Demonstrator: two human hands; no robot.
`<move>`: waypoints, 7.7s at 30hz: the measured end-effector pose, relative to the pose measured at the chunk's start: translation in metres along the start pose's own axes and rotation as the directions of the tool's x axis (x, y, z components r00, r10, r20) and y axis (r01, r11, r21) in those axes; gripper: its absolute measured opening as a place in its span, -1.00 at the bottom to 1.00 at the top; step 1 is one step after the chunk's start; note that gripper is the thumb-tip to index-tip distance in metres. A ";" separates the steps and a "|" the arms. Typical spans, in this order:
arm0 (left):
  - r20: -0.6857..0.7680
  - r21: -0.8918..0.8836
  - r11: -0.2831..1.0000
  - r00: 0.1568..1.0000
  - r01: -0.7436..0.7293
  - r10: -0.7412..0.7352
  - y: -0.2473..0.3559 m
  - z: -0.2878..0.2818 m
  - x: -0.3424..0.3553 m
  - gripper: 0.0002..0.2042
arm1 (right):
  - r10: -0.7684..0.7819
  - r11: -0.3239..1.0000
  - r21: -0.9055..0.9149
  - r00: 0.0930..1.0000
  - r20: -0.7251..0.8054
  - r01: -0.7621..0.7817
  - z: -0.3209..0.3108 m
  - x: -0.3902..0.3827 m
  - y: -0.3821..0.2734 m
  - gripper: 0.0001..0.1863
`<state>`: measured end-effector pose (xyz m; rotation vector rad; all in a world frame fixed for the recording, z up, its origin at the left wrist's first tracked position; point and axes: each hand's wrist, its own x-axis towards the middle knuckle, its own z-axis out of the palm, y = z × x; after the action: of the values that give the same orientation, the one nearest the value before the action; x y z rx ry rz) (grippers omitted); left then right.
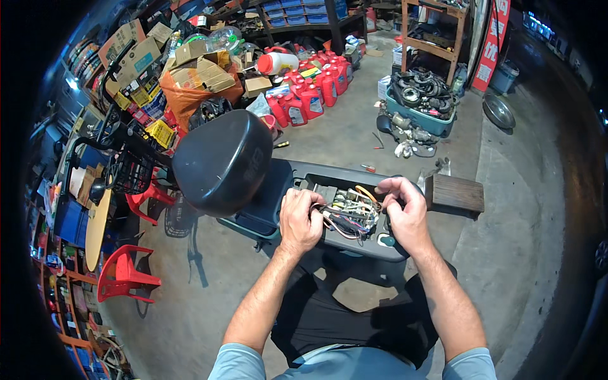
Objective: Inspecting and repairing the internal wiring and battery compartment of an electric scooter.
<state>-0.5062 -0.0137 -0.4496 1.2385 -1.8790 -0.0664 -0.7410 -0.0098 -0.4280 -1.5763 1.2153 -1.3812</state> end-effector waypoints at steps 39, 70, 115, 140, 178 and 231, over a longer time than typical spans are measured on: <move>-0.014 -0.018 1.000 1.000 -0.004 0.004 0.002 -0.004 -0.003 -0.89 | 0.063 0.998 0.025 0.996 -0.059 -0.061 -0.003 -0.003 0.004 -0.76; 0.743 0.005 1.000 0.669 -0.025 0.013 0.077 -0.009 0.071 -0.80 | 0.028 0.998 0.054 0.990 -0.140 -0.021 -0.010 -0.005 -0.001 -0.74; 0.186 -0.191 0.981 0.982 0.015 0.022 0.053 0.005 0.020 -0.90 | -0.267 0.911 -0.267 0.943 0.200 0.314 -0.008 -0.005 0.001 -0.79; -0.072 -0.270 0.955 0.986 0.126 -0.150 0.037 0.032 -0.005 -0.95 | -0.289 0.896 -0.309 0.947 0.141 0.320 -0.004 -0.007 -0.003 -0.81; 0.050 -0.346 0.938 0.998 -0.013 0.032 0.050 0.015 0.007 -0.79 | -0.025 0.981 -0.184 0.986 0.167 0.056 0.001 -0.001 -0.010 -0.79; -0.044 -0.201 0.962 0.982 -0.187 0.182 0.040 0.010 -0.014 -0.72 | -0.130 0.894 -0.378 0.946 0.296 0.241 -0.003 -0.004 -0.012 -0.82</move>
<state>-0.5403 0.0130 -0.4458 0.9178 -1.9048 -0.1399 -0.7413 -0.0021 -0.4172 -2.1451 1.2677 -1.0208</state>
